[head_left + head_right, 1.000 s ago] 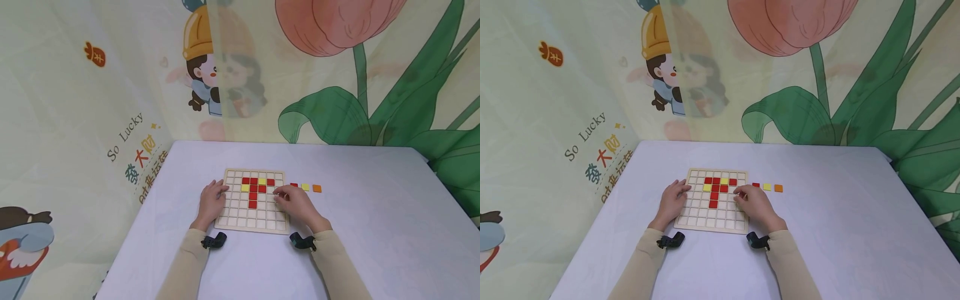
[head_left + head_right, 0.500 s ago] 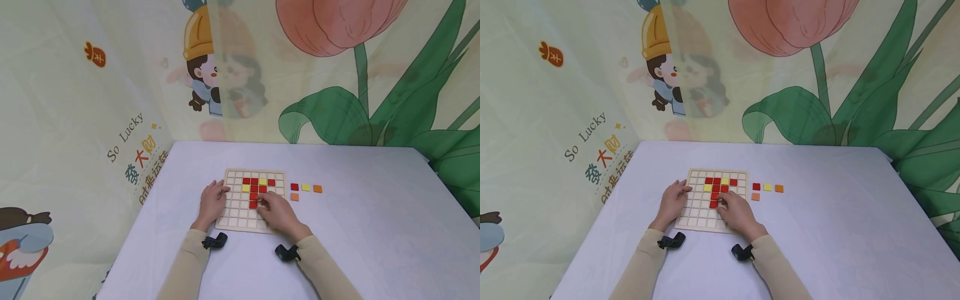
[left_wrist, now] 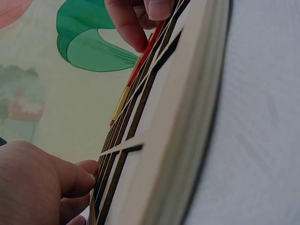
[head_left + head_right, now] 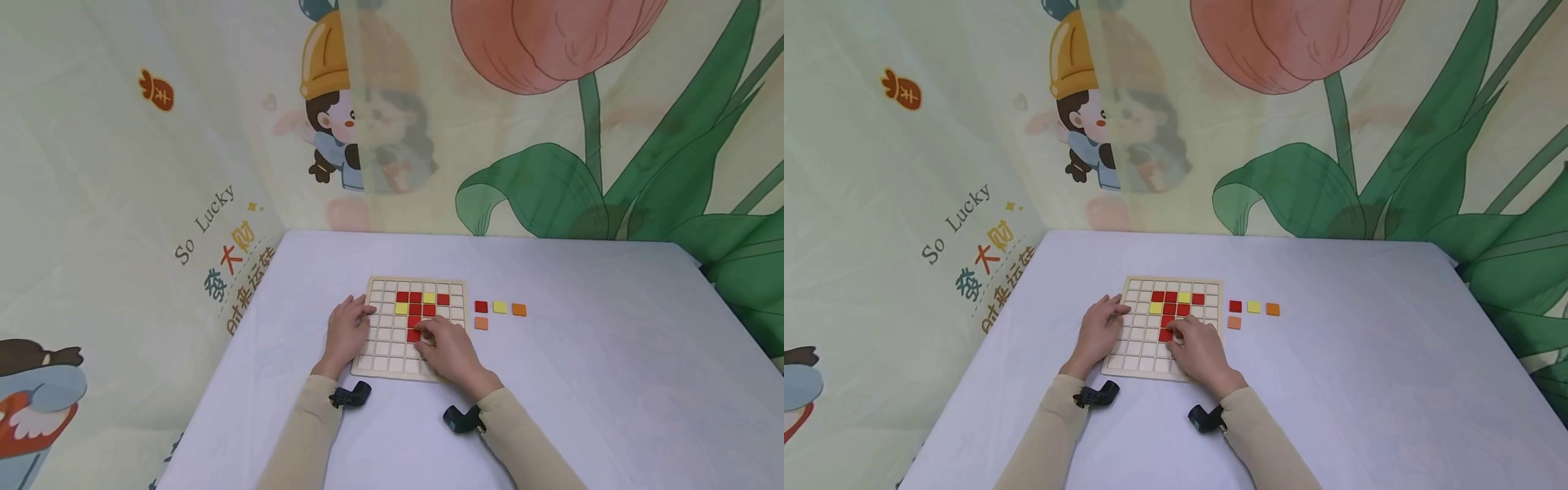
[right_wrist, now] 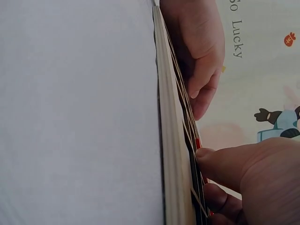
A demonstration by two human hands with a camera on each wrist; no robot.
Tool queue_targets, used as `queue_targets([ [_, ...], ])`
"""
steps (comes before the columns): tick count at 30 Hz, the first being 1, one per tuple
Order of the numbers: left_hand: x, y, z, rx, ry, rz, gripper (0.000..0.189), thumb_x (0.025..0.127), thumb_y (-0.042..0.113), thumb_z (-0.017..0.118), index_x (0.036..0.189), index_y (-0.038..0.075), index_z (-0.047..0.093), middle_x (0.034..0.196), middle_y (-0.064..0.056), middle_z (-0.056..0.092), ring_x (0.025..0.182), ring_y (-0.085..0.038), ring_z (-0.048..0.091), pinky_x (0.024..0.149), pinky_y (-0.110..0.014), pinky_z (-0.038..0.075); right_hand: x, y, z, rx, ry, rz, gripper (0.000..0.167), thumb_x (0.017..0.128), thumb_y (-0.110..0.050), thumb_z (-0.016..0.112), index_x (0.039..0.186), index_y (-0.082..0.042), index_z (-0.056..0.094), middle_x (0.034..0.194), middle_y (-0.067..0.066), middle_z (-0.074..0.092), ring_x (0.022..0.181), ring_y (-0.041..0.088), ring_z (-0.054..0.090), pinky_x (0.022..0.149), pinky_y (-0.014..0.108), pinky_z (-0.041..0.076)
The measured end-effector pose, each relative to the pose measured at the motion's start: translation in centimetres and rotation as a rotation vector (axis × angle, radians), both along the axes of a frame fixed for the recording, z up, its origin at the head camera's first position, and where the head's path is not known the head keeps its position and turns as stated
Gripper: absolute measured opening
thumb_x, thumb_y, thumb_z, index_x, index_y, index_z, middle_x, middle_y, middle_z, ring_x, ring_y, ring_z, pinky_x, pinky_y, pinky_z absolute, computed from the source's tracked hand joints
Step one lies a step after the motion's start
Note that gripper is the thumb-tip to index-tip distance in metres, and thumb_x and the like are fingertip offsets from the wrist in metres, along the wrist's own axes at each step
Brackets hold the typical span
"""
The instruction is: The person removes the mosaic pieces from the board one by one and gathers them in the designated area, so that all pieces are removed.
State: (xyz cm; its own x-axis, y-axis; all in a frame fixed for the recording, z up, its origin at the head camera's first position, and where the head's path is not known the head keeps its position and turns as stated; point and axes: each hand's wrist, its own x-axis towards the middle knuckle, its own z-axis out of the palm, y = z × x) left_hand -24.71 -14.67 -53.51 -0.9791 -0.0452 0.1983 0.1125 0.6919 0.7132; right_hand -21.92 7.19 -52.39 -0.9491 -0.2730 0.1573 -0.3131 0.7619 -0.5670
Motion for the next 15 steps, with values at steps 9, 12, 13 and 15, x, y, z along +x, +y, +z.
queue_targets([
  [9,0.0,0.0,-0.1,-0.001,0.008,-0.001,0.024,0.094,0.004,0.054,0.11,0.007,0.071,0.145,-0.011,0.051,0.144,-0.03,0.03,0.121,-0.047,0.014,0.2,-0.8,-0.1,0.023,0.055,-0.054,0.027,0.085,-0.022,0.076,0.11,-0.014,0.071,0.088,-0.005,0.059,0.078,0.012,0.05,0.069,0.028,0.04],
  [12,0.0,0.0,0.0,-0.001,0.005,-0.004,0.024,0.094,0.004,0.054,0.111,0.007,0.071,0.145,-0.011,0.05,0.144,-0.03,0.03,0.121,-0.047,0.014,0.3,-1.1,-0.1,0.004,0.078,-0.082,0.025,0.083,-0.021,0.077,0.106,-0.013,0.072,0.093,-0.003,0.061,0.08,0.012,0.052,0.068,0.028,0.039],
  [13,0.0,0.0,0.0,-0.002,0.003,-0.005,0.024,0.094,0.004,0.054,0.111,0.007,0.071,0.145,-0.01,0.05,0.144,-0.03,0.03,0.121,-0.047,0.014,0.3,-1.1,-0.2,0.002,0.082,-0.089,0.024,0.083,-0.02,0.077,0.106,-0.013,0.072,0.094,-0.002,0.061,0.08,0.012,0.052,0.067,0.028,0.038],
  [15,0.0,0.0,0.0,-0.004,-0.002,-0.004,0.024,0.094,0.004,0.054,0.111,0.008,0.071,0.145,-0.01,0.05,0.144,-0.03,0.03,0.121,-0.046,0.014,0.3,-1.2,-0.4,0.0,0.087,-0.097,0.024,0.083,-0.021,0.078,0.105,-0.014,0.072,0.096,-0.001,0.06,0.079,0.012,0.052,0.066,0.027,0.037],
])
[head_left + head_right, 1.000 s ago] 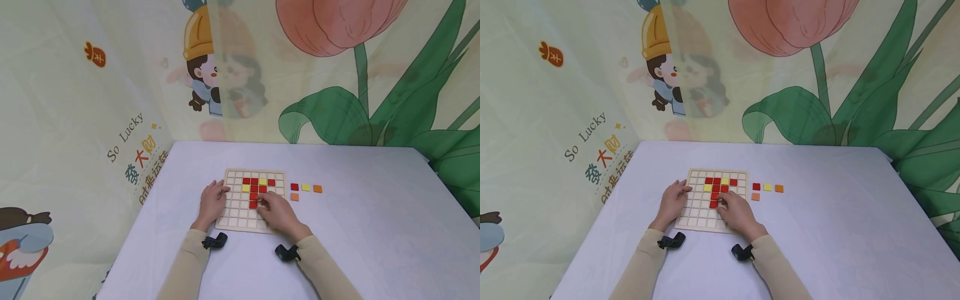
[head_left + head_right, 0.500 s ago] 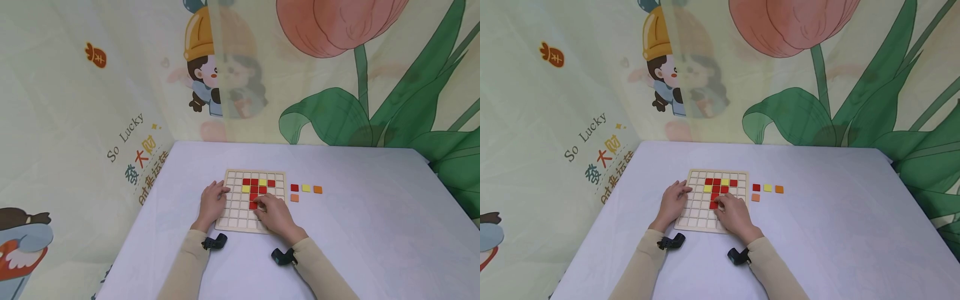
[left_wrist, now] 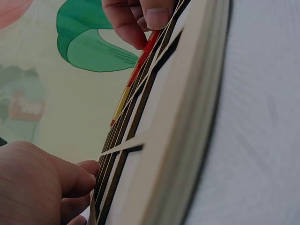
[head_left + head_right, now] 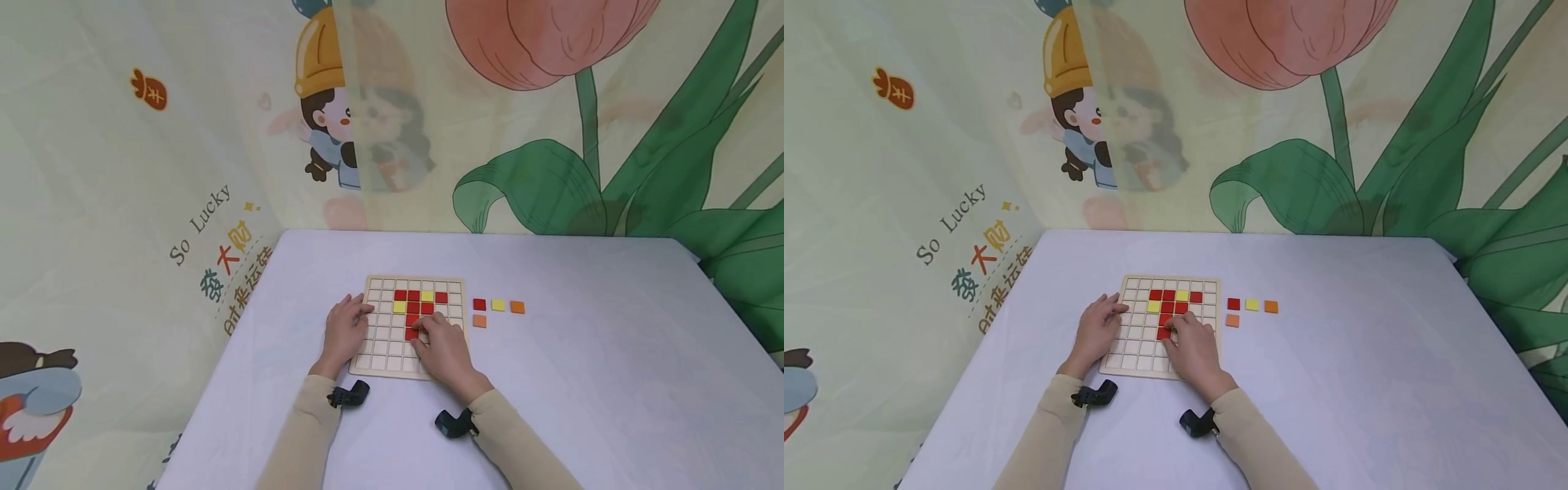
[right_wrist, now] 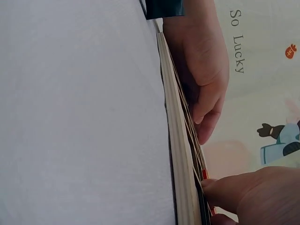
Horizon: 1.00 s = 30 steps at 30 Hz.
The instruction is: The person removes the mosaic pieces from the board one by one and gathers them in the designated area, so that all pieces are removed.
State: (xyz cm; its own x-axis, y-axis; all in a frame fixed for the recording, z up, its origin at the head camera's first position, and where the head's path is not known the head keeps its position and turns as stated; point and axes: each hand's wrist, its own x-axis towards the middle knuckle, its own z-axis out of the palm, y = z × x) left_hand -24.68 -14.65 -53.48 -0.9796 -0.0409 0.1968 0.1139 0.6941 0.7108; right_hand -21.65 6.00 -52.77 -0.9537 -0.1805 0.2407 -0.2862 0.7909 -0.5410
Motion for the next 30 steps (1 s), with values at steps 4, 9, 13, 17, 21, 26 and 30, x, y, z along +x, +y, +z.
queue_targets([
  [4,0.04,-0.06,0.07,-0.002,0.003,0.002,0.025,0.094,0.004,0.054,0.112,0.008,0.071,0.145,-0.01,0.051,0.144,-0.03,0.03,0.121,-0.046,0.014,-0.13,-0.07,-0.27,-0.015,-0.003,0.001,0.023,0.083,-0.021,0.078,0.104,-0.016,0.07,0.099,-0.001,0.058,0.077,0.013,0.049,0.064,0.026,0.037],
  [9,0.07,0.02,-0.05,0.01,-0.011,-0.004,0.025,0.094,0.005,0.053,0.112,0.008,0.071,0.146,-0.01,0.05,0.144,-0.029,0.029,0.121,-0.045,0.013,0.04,0.01,-0.18,-0.058,-0.019,0.006,0.024,0.082,-0.017,0.078,0.103,-0.015,0.067,0.102,-0.002,0.059,0.082,0.013,0.051,0.07,0.028,0.042],
  [13,0.06,0.12,-0.07,0.004,-0.005,-0.006,0.025,0.094,0.005,0.054,0.112,0.008,0.071,0.146,-0.01,0.05,0.144,-0.03,0.029,0.121,-0.045,0.013,0.11,0.12,-0.14,-0.077,-0.015,0.022,0.026,0.082,-0.015,0.078,0.106,-0.013,0.066,0.101,-0.002,0.061,0.084,0.014,0.054,0.074,0.029,0.048],
  [17,0.04,0.17,0.02,0.002,0.005,-0.006,0.025,0.094,0.005,0.054,0.112,0.007,0.071,0.146,-0.011,0.05,0.144,-0.03,0.029,0.121,-0.046,0.013,0.01,0.12,-0.31,-0.093,-0.012,0.034,0.028,0.083,-0.013,0.077,0.107,-0.013,0.065,0.102,-0.002,0.062,0.086,0.013,0.055,0.076,0.029,0.052],
  [21,0.06,0.15,0.01,0.005,-0.004,-0.005,0.025,0.094,0.004,0.054,0.112,0.007,0.07,0.146,-0.011,0.049,0.144,-0.03,0.029,0.121,-0.047,0.013,-0.02,0.05,-0.49,-0.101,-0.023,0.042,0.027,0.083,-0.011,0.076,0.108,-0.014,0.064,0.103,-0.003,0.063,0.087,0.013,0.055,0.077,0.028,0.053],
  [26,0.0,0.08,-0.12,0.006,-0.006,-0.006,0.025,0.094,0.005,0.054,0.112,0.007,0.071,0.146,-0.01,0.05,0.145,-0.03,0.029,0.121,-0.046,0.013,0.01,0.01,-0.51,-0.099,-0.02,0.064,0.028,0.083,-0.011,0.076,0.11,-0.015,0.066,0.102,-0.004,0.063,0.083,0.012,0.053,0.072,0.026,0.051],
  [30,-0.03,0.05,-0.18,0.008,-0.001,-0.008,0.025,0.094,0.005,0.054,0.112,0.007,0.071,0.145,-0.01,0.05,0.144,-0.03,0.029,0.121,-0.046,0.013,-0.04,0.04,-0.51,-0.078,-0.013,0.075,0.031,0.083,-0.012,0.076,0.113,-0.015,0.069,0.102,-0.004,0.062,0.079,0.01,0.052,0.066,0.024,0.048],
])
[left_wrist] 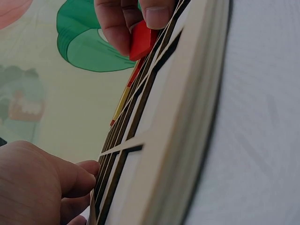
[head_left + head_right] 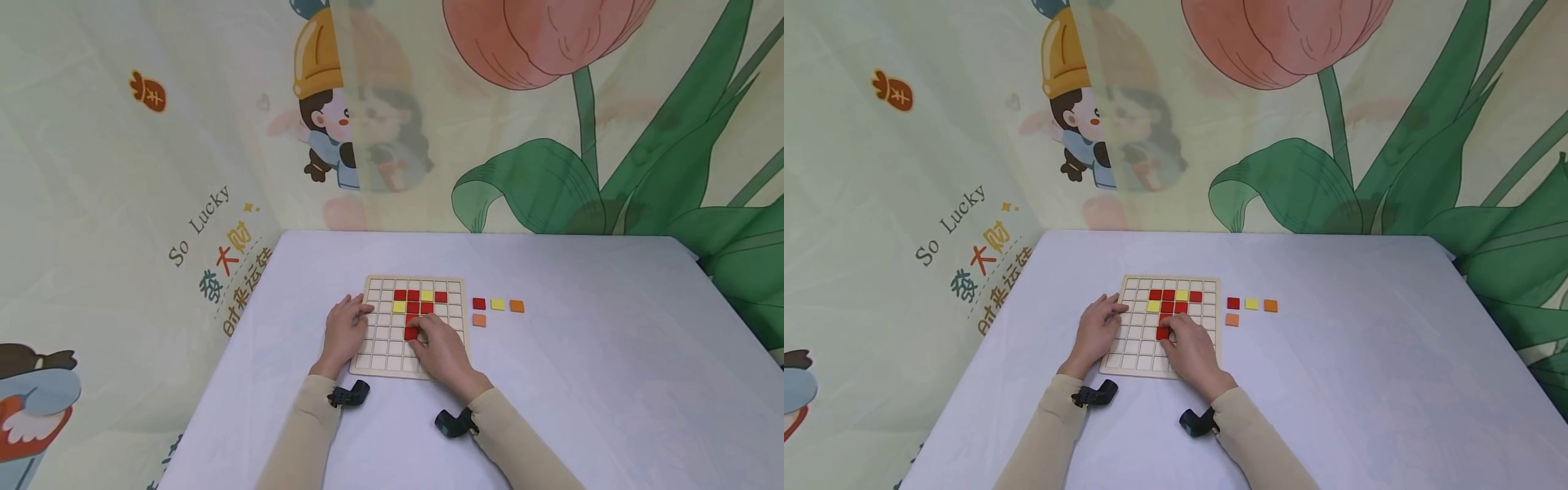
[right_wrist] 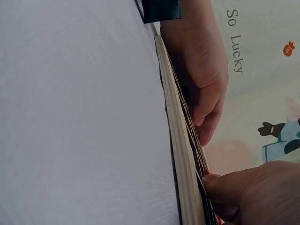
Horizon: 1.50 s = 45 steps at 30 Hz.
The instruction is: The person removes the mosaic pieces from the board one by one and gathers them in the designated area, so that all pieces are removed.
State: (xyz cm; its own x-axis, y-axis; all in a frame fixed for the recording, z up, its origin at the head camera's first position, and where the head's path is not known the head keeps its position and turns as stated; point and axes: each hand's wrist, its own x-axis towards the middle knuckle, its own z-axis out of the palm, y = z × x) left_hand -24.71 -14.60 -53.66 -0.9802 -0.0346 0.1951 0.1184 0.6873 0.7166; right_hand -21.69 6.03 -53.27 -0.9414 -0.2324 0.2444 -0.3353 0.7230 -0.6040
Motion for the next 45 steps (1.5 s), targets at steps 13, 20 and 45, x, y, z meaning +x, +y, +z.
queue_targets([
  [13,0.0,0.1,0.0,-0.002,0.004,0.004,0.024,0.094,0.005,0.055,0.112,0.007,0.071,0.146,-0.01,0.05,0.144,-0.03,0.029,0.121,-0.047,0.013,0.1,0.7,0.7,0.017,-0.039,0.008,0.033,0.085,-0.017,0.077,0.118,-0.014,0.071,0.112,0.0,0.068,0.085,0.013,0.057,0.074,0.026,0.052],
  [20,0.0,0.1,-0.1,-0.004,0.003,0.007,0.024,0.094,0.005,0.055,0.112,0.008,0.071,0.146,-0.01,0.05,0.144,-0.03,0.029,0.121,-0.047,0.013,-0.1,1.4,1.4,0.006,-0.068,0.045,0.029,0.087,-0.016,0.075,0.115,-0.015,0.069,0.103,-0.004,0.064,0.082,0.012,0.054,0.071,0.025,0.051],
  [45,0.2,0.1,0.2,0.015,-0.005,0.013,0.024,0.094,0.005,0.054,0.111,0.008,0.071,0.145,-0.01,0.05,0.144,-0.029,0.029,0.121,-0.045,0.013,-2.7,9.8,3.5,-0.057,-0.221,-0.086,0.033,0.084,-0.015,0.077,0.115,-0.007,0.069,0.088,0.005,0.058,0.085,0.023,0.05,0.066,0.029,0.045],
])
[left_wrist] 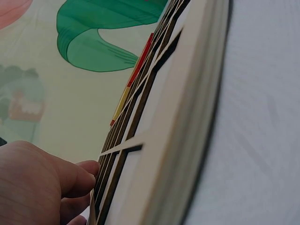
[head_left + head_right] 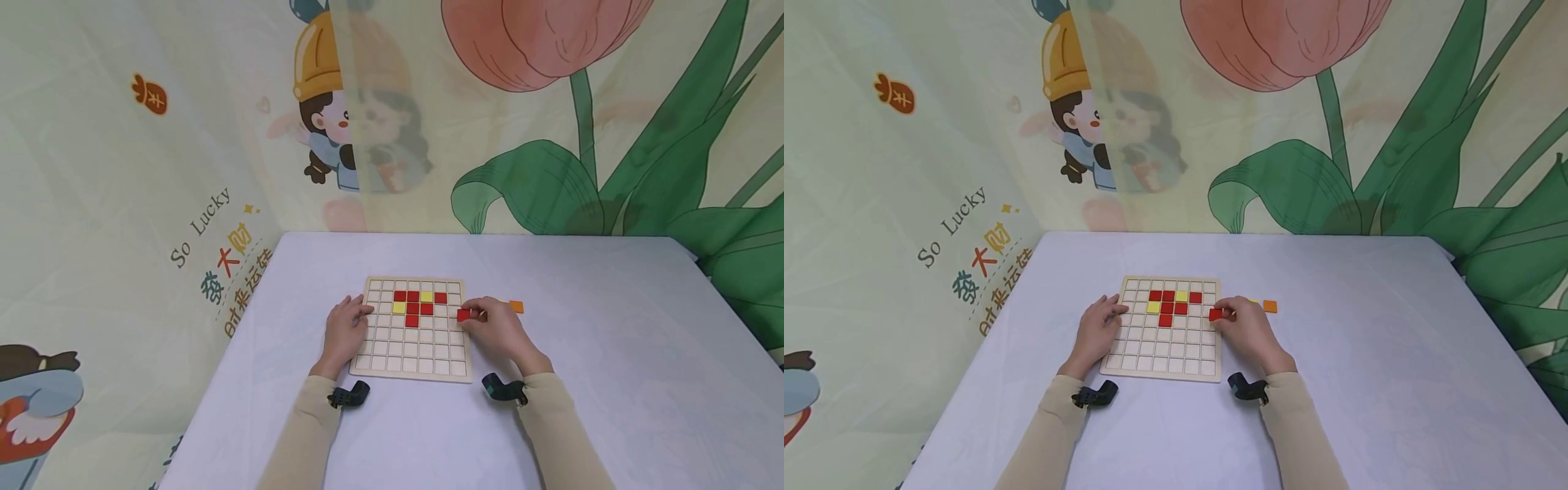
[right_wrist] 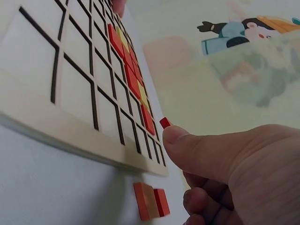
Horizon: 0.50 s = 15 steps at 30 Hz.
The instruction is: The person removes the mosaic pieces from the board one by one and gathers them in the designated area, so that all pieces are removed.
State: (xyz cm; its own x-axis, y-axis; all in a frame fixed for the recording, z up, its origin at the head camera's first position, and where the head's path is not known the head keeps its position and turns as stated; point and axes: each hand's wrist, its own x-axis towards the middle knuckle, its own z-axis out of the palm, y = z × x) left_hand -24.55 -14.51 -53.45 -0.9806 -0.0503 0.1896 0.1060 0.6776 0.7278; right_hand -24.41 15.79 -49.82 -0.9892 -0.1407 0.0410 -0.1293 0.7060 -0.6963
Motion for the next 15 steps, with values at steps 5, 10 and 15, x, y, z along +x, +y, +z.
queue_targets([
  [5,0.1,0.0,0.0,0.001,0.0,-0.003,0.024,0.094,0.005,0.054,0.111,0.007,0.071,0.146,-0.01,0.05,0.145,-0.03,0.029,0.121,-0.046,0.013,-0.2,1.3,0.0,0.006,0.004,-0.013,0.033,0.084,-0.012,0.075,0.116,-0.005,0.069,0.092,0.006,0.061,0.085,0.023,0.052,0.067,0.029,0.045],
  [10,0.1,0.0,0.1,-0.001,0.001,-0.004,0.024,0.094,0.005,0.054,0.111,0.007,0.071,0.145,-0.01,0.05,0.144,-0.03,0.029,0.121,-0.046,0.013,-0.4,2.3,0.0,0.032,0.003,-0.026,0.033,0.084,-0.011,0.075,0.115,-0.003,0.068,0.091,0.007,0.061,0.086,0.024,0.052,0.067,0.029,0.046],
  [15,0.1,-0.1,0.1,-0.003,-0.001,-0.008,0.024,0.094,0.005,0.053,0.111,0.007,0.071,0.145,-0.011,0.05,0.144,-0.03,0.029,0.121,-0.046,0.013,-0.4,3.1,-0.1,0.044,-0.036,-0.039,0.032,0.086,-0.011,0.073,0.116,-0.002,0.066,0.092,0.008,0.06,0.088,0.025,0.052,0.067,0.029,0.047],
])
